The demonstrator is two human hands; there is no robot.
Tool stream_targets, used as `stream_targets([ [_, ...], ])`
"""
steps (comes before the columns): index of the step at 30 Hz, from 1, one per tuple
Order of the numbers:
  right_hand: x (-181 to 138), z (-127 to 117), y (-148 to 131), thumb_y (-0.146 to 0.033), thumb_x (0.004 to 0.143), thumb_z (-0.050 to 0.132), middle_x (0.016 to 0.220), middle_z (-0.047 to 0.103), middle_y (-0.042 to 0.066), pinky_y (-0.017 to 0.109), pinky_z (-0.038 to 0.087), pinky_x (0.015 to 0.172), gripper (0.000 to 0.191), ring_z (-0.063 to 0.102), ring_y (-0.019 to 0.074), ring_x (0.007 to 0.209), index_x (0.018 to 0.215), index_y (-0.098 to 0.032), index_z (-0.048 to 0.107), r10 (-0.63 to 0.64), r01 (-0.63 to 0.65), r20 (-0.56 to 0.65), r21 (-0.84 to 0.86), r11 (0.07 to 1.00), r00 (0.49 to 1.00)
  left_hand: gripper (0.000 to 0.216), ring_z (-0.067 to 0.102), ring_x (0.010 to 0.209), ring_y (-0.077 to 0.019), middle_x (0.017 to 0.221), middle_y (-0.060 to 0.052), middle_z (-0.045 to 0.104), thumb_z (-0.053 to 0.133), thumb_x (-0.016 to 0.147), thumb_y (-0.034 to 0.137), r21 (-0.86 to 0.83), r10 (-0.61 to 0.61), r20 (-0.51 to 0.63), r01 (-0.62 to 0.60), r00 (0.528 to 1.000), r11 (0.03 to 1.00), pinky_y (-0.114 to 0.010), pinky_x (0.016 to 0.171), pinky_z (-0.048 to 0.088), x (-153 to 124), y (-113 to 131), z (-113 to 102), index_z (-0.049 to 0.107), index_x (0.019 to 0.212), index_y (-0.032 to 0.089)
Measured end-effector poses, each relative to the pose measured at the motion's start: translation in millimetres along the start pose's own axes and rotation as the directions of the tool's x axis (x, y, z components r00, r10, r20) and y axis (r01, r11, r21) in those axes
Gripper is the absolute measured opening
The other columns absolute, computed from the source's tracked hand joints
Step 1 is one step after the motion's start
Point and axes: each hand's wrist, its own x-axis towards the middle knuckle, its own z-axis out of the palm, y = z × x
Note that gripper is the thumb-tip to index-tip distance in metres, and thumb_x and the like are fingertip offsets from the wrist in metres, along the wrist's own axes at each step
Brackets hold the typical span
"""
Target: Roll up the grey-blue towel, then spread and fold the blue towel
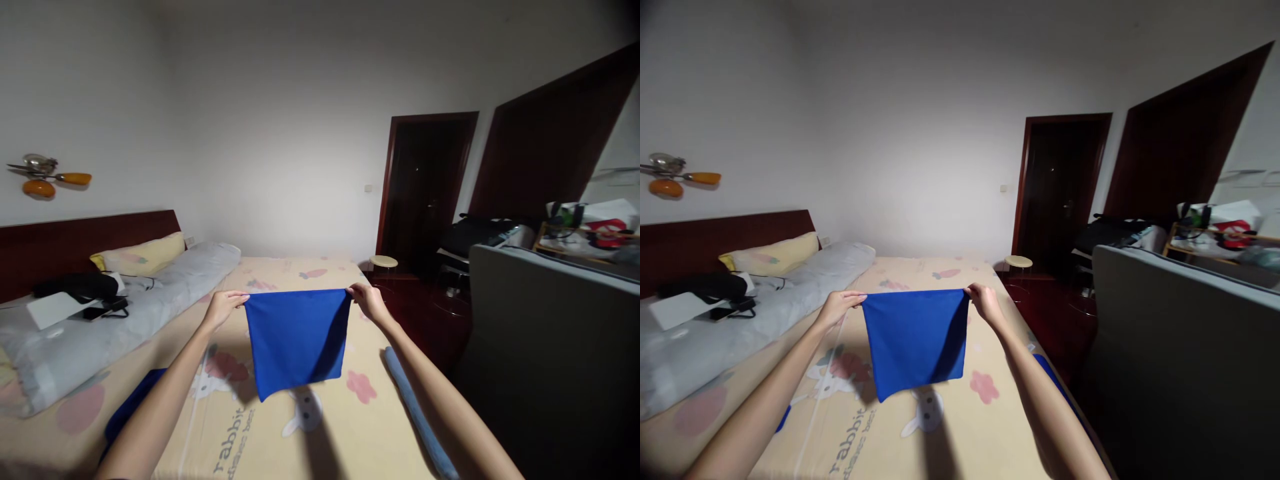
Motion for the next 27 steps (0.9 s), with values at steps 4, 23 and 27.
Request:
stream_targets([
  [4,1,-4,-1,-0.057,0.081,0.049,0.057,0.064,0.003,0.028,0.041,0.056,0.042,0.059,0.0173,0.054,0.07,-0.02,0.065,-0.026,0.026,0.044,0.006,1.0,0.999,0.033,0.065,0.066,-0.0199,0.069,-0.005,0.075,0.081,0.052,0.047,0.02,0.024,0.011,-0.024,1.0,1.0,-0.032,0.067,0.051,3,-3,-1,0.075,0.07,0.019],
  [23,31,52,38,-0.053,0.085,0.057,0.057,0.062,-0.004,0.023,0.045,0.047,0.039,0.057,0.0088,0.048,0.073,-0.016,0.058,0.323,-0.327,0.075,0.361,0.873,0.944,0.048,0.066,0.051,-0.0169,0.06,-0.006,0.071,0.072,0.061,0.06,0.004,-0.055,0.014,0.055,0.998,0.998,-0.021,0.044,0.039,52,-42,29,0.061,0.074,0.016],
  [27,37,60,44,-0.054,0.084,0.058,0.062,0.064,-0.002,0.027,0.051,0.061,0.04,0.061,0.0109,0.058,0.075,-0.016,0.06,0.305,-0.272,-0.014,0.417,0.867,0.952,0.05,0.072,0.065,-0.0222,0.068,-0.011,0.074,0.071,0.061,0.062,-0.045,-0.035,-0.015,0.034,0.999,0.998,-0.025,0.054,0.048,69,-48,42,0.06,0.075,0.015],
])
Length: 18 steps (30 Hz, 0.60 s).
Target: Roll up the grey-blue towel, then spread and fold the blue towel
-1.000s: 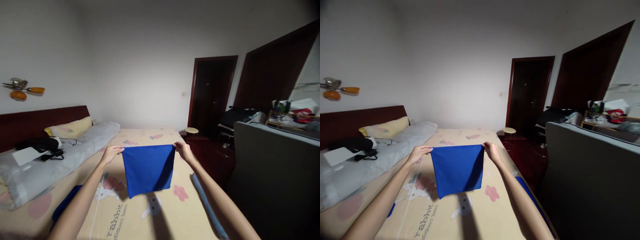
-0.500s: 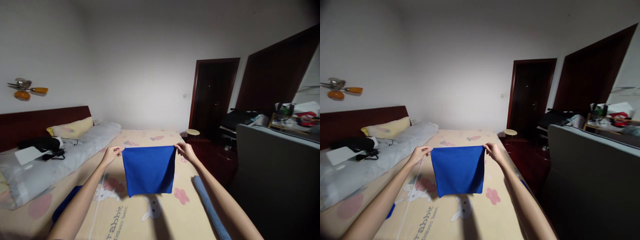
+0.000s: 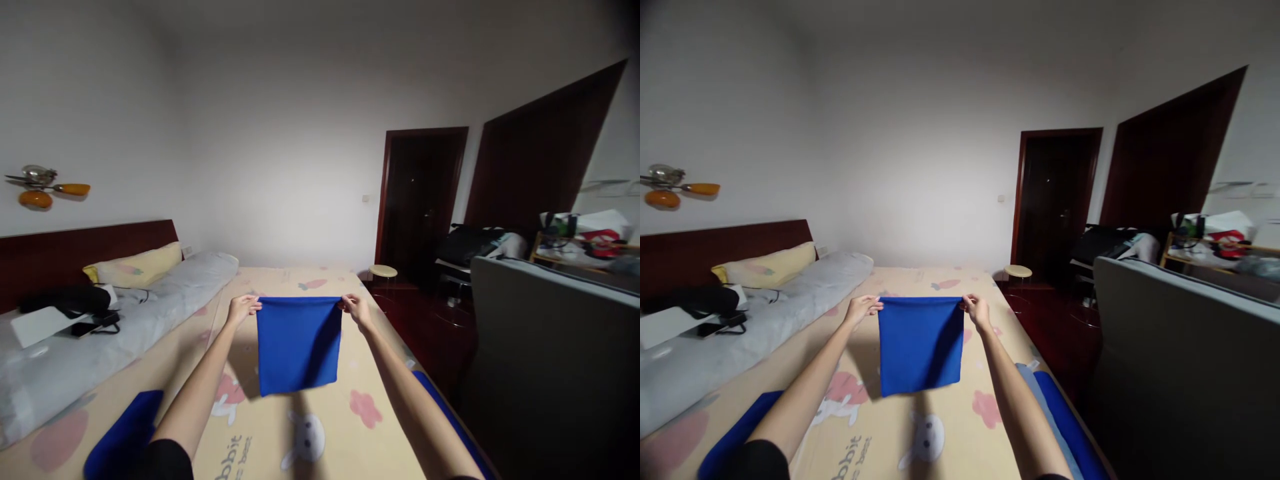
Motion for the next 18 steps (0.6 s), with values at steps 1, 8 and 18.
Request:
stream_targets([
  [1,1,-1,1,-0.056,0.083,0.058,0.064,0.065,0.0,0.028,0.051,0.065,0.041,0.063,0.0122,0.062,0.077,-0.016,0.061,-0.025,0.026,-0.017,0.014,1.0,1.0,0.05,0.072,0.069,-0.0227,0.071,-0.012,0.075,0.07,0.062,0.062,-0.01,0.011,-0.007,-0.011,1.0,1.0,-0.027,0.057,0.05,2,-2,1,0.061,0.077,0.015],
  [8,-52,-36,33,-0.067,0.07,0.063,0.076,0.069,0.006,0.032,0.048,0.078,0.051,0.062,0.02,0.078,0.078,-0.017,0.066,-0.074,0.073,0.035,0.039,0.997,0.997,0.05,0.07,0.077,-0.0213,0.082,-0.011,0.075,0.066,0.064,0.061,0.02,0.009,0.098,-0.011,0.995,1.0,-0.031,0.069,0.052,-46,-48,-5,0.066,0.083,0.015],
  [18,-271,-42,208,-0.079,0.058,0.058,0.045,0.05,0.001,0.032,0.045,0.052,0.058,0.053,0.0175,0.048,0.049,-0.022,0.051,0.401,-0.406,0.094,0.042,0.913,0.911,0.029,0.069,0.074,-0.0247,0.069,0.001,0.073,0.069,0.058,0.056,0.442,-0.349,0.284,0.201,0.893,0.874,-0.036,0.069,0.053,-255,-192,13,0.071,0.072,0.03],
])
